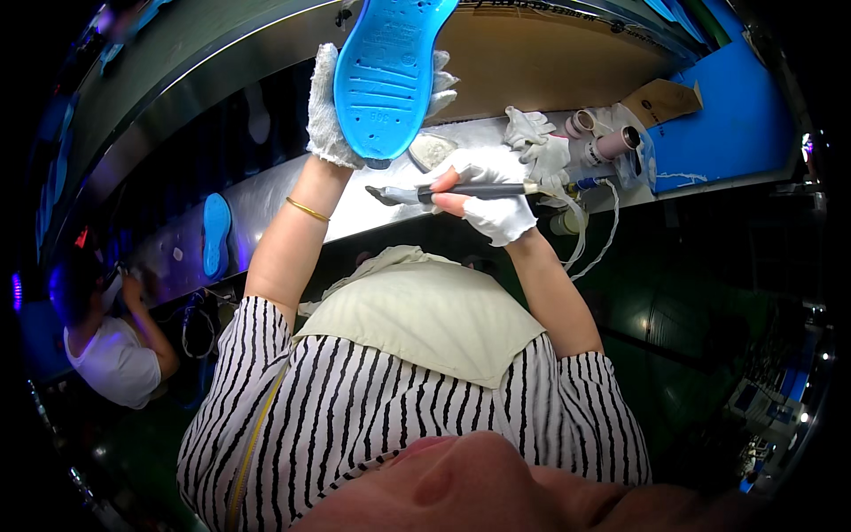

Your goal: The person applies a liquid to blue shoe soles using a brush, handling one sole at a time from a conveyor belt and brushing the bottom surface.

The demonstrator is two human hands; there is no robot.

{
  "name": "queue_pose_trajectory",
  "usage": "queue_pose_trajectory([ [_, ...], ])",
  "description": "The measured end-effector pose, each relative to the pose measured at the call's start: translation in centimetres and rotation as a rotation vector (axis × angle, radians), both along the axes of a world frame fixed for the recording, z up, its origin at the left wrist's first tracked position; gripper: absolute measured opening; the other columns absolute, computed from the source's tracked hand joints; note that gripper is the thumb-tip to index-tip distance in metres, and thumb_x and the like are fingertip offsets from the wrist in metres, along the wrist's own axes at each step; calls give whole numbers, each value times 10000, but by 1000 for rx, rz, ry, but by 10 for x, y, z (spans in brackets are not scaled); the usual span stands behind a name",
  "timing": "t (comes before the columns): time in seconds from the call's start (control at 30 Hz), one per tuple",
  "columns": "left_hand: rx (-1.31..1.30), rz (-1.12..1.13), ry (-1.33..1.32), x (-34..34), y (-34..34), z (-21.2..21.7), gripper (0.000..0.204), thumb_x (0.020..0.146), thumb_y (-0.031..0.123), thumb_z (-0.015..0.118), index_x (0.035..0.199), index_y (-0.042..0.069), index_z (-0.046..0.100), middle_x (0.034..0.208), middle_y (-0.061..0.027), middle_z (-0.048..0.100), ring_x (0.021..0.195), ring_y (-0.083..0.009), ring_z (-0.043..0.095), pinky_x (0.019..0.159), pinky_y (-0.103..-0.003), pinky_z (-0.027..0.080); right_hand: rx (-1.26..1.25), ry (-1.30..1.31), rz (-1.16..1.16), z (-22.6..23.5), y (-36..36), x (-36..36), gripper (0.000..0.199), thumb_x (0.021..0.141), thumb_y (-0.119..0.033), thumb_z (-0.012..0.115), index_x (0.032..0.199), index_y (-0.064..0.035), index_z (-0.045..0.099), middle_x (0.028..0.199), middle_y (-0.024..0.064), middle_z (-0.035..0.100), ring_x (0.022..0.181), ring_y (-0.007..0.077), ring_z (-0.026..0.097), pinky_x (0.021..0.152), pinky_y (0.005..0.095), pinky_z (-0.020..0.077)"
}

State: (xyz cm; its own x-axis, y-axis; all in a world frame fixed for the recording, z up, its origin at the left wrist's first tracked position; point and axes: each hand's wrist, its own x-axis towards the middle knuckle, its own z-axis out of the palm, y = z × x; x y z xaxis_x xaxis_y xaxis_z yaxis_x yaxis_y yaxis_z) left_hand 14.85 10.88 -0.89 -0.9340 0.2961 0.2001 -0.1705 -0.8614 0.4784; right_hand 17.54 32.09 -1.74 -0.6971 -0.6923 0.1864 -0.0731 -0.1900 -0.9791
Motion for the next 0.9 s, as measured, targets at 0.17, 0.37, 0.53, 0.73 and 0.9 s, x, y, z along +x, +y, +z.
queue_pose_trajectory([
  [0.17,-96,-85,13,-4,0,-2,928,791,726,398,1402,33,306,1343,-262,414,1187,-412,478,957,-486,447,-234,128,-134,11,-13,-9,169,755,61,662,861,-35,574,884,83,636,823,133,617,721,253,489],
  [0.37,-435,91,-174,-14,-9,-18,808,806,649,495,1309,20,427,1184,-247,546,1043,-342,598,794,-427,555,42,659,-86,11,-20,-19,154,711,81,673,796,-34,616,908,107,639,829,176,621,746,291,498],
  [0.53,-846,152,-316,-8,-3,7,672,772,574,627,1138,13,571,970,-168,635,848,-253,652,689,-360,577,207,294,72,18,-18,-32,151,663,54,692,764,-37,625,829,90,652,809,192,623,727,285,503],
  [0.73,-913,29,-352,-2,3,7,649,766,563,641,1179,66,577,1055,-164,622,924,-241,627,728,-339,556,125,145,141,30,0,-48,144,679,83,660,786,-10,634,870,88,654,835,168,625,777,284,512],
  [0.9,-934,-59,-305,-7,1,6,666,779,570,622,1261,118,542,1129,-139,613,1001,-278,605,759,-377,553,365,192,95,17,3,-52,104,711,3,682,791,-61,664,868,66,673,846,173,633,802,268,510],
])
